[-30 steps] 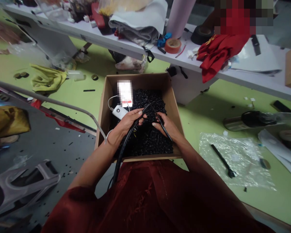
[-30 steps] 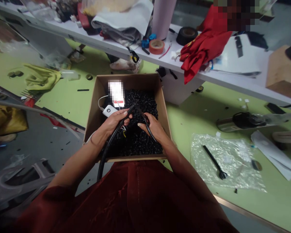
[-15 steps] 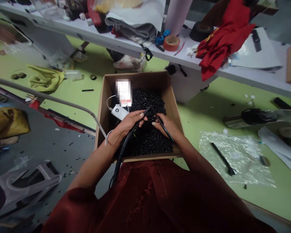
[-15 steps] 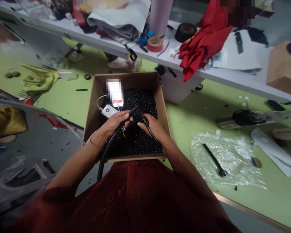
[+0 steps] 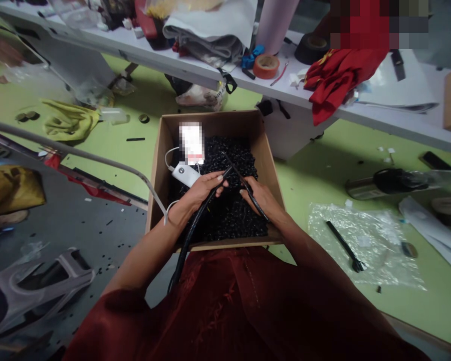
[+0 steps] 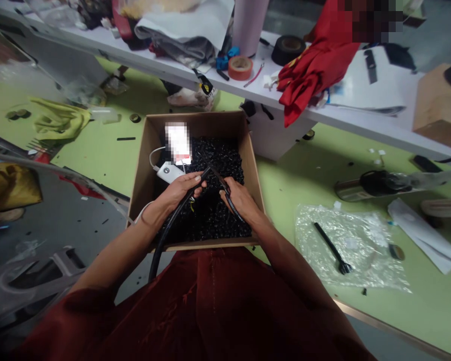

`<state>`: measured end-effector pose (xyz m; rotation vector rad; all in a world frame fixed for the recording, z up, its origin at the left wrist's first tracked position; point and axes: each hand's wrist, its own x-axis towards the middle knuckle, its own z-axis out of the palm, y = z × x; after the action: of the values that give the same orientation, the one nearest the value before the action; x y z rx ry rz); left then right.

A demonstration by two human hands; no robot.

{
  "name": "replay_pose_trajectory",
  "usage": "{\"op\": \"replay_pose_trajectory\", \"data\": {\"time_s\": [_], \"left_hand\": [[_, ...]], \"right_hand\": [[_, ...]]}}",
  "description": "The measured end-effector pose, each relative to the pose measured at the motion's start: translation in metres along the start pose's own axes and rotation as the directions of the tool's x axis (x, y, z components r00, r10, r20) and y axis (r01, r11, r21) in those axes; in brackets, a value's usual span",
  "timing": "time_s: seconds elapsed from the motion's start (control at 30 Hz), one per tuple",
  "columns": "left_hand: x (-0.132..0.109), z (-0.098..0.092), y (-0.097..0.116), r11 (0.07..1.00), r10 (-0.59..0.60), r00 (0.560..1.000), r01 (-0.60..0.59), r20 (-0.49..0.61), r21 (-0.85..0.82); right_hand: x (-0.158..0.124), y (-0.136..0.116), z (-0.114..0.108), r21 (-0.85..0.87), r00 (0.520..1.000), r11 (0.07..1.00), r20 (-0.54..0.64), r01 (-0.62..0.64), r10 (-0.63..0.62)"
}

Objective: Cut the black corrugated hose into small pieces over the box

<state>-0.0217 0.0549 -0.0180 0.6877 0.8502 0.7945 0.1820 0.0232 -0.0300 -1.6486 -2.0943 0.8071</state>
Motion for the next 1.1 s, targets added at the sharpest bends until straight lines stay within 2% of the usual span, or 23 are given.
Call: {"op": "replay_pose_trajectory", "data": {"time_s": [0.2, 0.47, 0.7, 0.87, 1.0, 1.1], "left_hand": [[0.001, 0.001, -0.001, 0.999, -0.017, 1.000, 0.017, -0.013, -0.034], [0.001, -0.001, -0.002, 0.998, -0.048, 0.998, 0.049, -0.037, 0.031], [0.003, -0.002, -0.004, 0.998, -0.033, 0.996, 0.038, -0.088, 0.056], [0.003, -0.002, 0.000, 1.000, -0.029, 0.995, 0.030, -0.096, 0.009], [-0.001, -0.002, 0.008, 0.997, -0.020, 1.000, 0.020, 0.010, -0.073], [-0.004, -0.002, 0.012, 0.994, 0.014, 1.000, -0.011, 0.027, -0.107]], "right_hand": [[0.001, 0.001, 0.002, -0.066, 0.997, 0.995, 0.020, -0.074, 0.076], [0.002, 0.003, 0.006, -0.208, 0.984, 0.969, 0.086, -0.133, 0.153], [0.002, 0.001, 0.008, -0.285, 0.978, 0.943, 0.063, -0.174, 0.199], [0.000, -0.001, 0.008, -0.207, 0.986, 0.964, -0.009, -0.165, 0.167], [0.000, 0.000, 0.005, -0.080, 0.984, 0.982, -0.077, -0.170, 0.164], [0.002, 0.002, 0.002, 0.041, 0.977, 0.980, -0.072, -0.197, 0.200]]}}
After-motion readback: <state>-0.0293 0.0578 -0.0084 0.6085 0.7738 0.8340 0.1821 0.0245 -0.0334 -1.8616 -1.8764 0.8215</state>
